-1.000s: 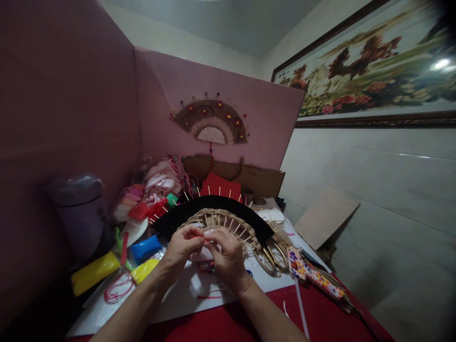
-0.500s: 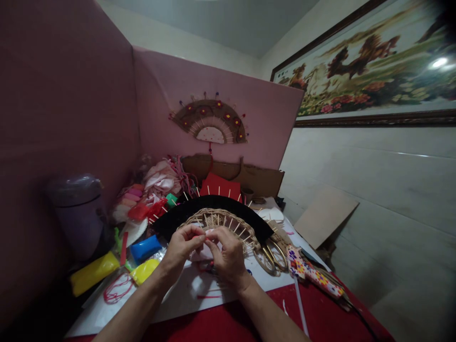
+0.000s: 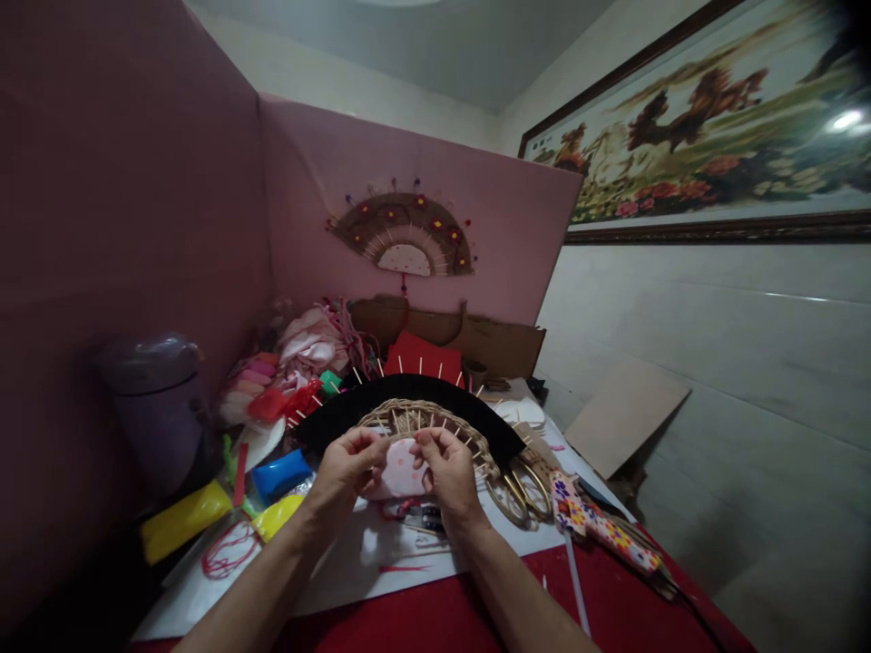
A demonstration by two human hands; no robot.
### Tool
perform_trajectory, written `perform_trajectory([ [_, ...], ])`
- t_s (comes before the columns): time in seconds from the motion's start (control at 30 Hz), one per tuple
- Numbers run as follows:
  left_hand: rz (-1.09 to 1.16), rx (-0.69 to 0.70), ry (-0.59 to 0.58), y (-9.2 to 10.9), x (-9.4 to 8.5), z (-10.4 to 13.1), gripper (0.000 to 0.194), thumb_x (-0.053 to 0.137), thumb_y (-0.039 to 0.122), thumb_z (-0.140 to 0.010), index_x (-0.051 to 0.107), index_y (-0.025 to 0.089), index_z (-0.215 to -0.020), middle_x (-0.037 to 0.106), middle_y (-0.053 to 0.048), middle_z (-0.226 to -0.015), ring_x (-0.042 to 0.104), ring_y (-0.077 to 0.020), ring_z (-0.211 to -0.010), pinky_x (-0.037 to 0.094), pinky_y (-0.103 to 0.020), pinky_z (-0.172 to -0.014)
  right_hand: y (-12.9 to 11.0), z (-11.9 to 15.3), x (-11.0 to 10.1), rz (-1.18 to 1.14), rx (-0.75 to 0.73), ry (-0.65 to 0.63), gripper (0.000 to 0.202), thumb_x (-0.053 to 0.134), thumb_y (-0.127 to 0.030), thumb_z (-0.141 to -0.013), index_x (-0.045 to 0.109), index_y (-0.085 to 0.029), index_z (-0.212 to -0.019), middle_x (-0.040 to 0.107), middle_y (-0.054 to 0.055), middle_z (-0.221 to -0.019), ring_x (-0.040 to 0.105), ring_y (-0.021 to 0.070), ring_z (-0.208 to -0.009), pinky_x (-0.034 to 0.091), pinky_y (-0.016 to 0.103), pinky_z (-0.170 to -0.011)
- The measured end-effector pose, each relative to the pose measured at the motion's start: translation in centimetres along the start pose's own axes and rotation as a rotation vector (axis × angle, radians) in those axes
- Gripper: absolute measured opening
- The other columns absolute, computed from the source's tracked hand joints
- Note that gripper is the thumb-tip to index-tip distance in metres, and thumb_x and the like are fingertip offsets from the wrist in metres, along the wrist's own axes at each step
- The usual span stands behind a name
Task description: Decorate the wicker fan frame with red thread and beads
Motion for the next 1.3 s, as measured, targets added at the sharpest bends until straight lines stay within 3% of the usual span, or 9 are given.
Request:
perform_trajectory([
  [0.1,-0.075,-0.008,-0.047,-0.7,0.5,-0.1,0.033,0.081,0.033,-0.054,0.055,0.014,-0.061,0.048,0.007,-0.041,0.036,-0.0038,-0.033,0.022,-0.016,-0.033,0.2,0.3,0.8,-0.094,0.044,-0.046,0.029,0.07,-0.041,-0.07,0.059,-0.016,-0.08,0.055,-0.005,-0.059,0.035,0.0042,-0.036,0.027,0.017,-0.032],
  [0.23,-0.139,-0.015,-0.011,-1.0,-0.2,-0.3,0.032,0.078,0.032,-0.056,0.063,0.012,-0.076,0.065,-0.001,-0.063,0.046,-0.0065,-0.035,0.025,-0.018,-0.031,-0.3,0.6,1.3,-0.069,0.024,-0.084,0.024,0.072,-0.035,-0.069,0.061,-0.017,-0.081,0.056,-0.005,-0.058,0.039,0.0057,-0.038,0.031,0.018,-0.034],
  [0.3,-0.154,-0.006,-0.025,-0.9,-0.2,-0.3,0.033,0.078,0.033,-0.057,0.065,0.012,-0.078,0.066,-0.002,-0.067,0.047,-0.0067,-0.036,0.026,-0.018,-0.031,-1.4,0.8,1.4,0.026,-0.074,-0.094,0.016,0.07,-0.03,-0.073,0.065,-0.017,-0.08,0.06,-0.002,-0.062,0.048,0.0085,-0.046,0.039,0.02,-0.041],
  [0.43,-0.179,0.012,-0.09,-0.9,0.5,-0.1,0.033,0.076,0.04,-0.063,0.066,0.011,-0.073,0.054,0.003,-0.052,0.038,-0.0039,-0.036,0.024,-0.018,-0.035,-4.2,1.6,1.6,0.241,-0.365,-0.071,0.005,0.069,-0.02,-0.074,0.073,-0.019,-0.076,0.067,0.004,-0.078,0.06,0.0163,-0.076,0.049,0.027,-0.065],
  [0.63,-0.111,-0.061,-0.095,-2.2,0.5,-0.2,0.04,0.08,0.046,-0.056,0.062,0.011,-0.062,0.046,0.005,-0.043,0.035,-0.0041,-0.036,0.022,-0.018,-0.036,-4.1,2.0,2.0,0.26,-0.4,-0.102,0.011,0.068,-0.019,-0.075,0.076,-0.023,-0.083,0.065,0.004,-0.081,0.061,0.0172,-0.078,0.048,0.026,-0.06],
  [0.77,-0.034,-0.122,-0.117,-2.9,0.6,-0.3,0.042,0.082,0.045,-0.053,0.057,0.013,-0.059,0.042,0.007,-0.041,0.031,-0.0027,-0.036,0.022,-0.017,-0.036,-4.5,2.7,3.1,0.389,-0.473,-0.163,0.023,0.061,-0.015,-0.081,0.075,-0.027,-0.094,0.061,0.003,-0.083,0.058,0.0157,-0.079,0.048,0.027,-0.068],
  [0.93,-0.042,-0.146,-0.096,-2.5,0.8,0.1,0.044,0.078,0.05,-0.057,0.054,0.014,-0.061,0.048,0.005,-0.048,0.036,-0.0032,-0.036,0.021,-0.016,-0.034,-5.0,2.9,2.6,0.453,-0.488,-0.104,0.032,0.057,-0.016,-0.084,0.066,-0.024,-0.114,0.06,0.004,-0.088,0.057,0.0151,-0.079,0.046,0.024,-0.062],
  [1.17,-0.154,-0.087,-0.111,-2.3,1.2,0.1,0.045,0.071,0.056,-0.063,0.056,0.014,-0.063,0.045,0.006,-0.047,0.035,-0.0042,-0.036,0.023,-0.017,-0.035,-6.0,3.5,2.9,0.464,-0.541,-0.095,0.009,0.061,-0.016,-0.082,0.068,-0.021,-0.086,0.062,0.003,-0.082,0.058,0.0162,-0.078,0.044,0.025,-0.06],
  [1.3,-0.131,-0.08,-0.122,-2.5,1.1,0.1,0.047,0.07,0.058,-0.064,0.057,0.013,-0.063,0.047,0.004,-0.048,0.038,-0.0057,-0.039,0.026,-0.018,-0.037,-6.0,3.6,2.9,0.448,-0.561,-0.075,0.008,0.062,-0.017,-0.082,0.067,-0.021,-0.079,0.062,0.002,-0.079,0.058,0.0162,-0.077,0.044,0.026,-0.062],
])
Point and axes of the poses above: each hand's wrist, its own z-axis away from the middle knuckle, its own x-axis out of the palm, y = z × x, the point moved 10 cm from there along -z, towards the middle knuckle
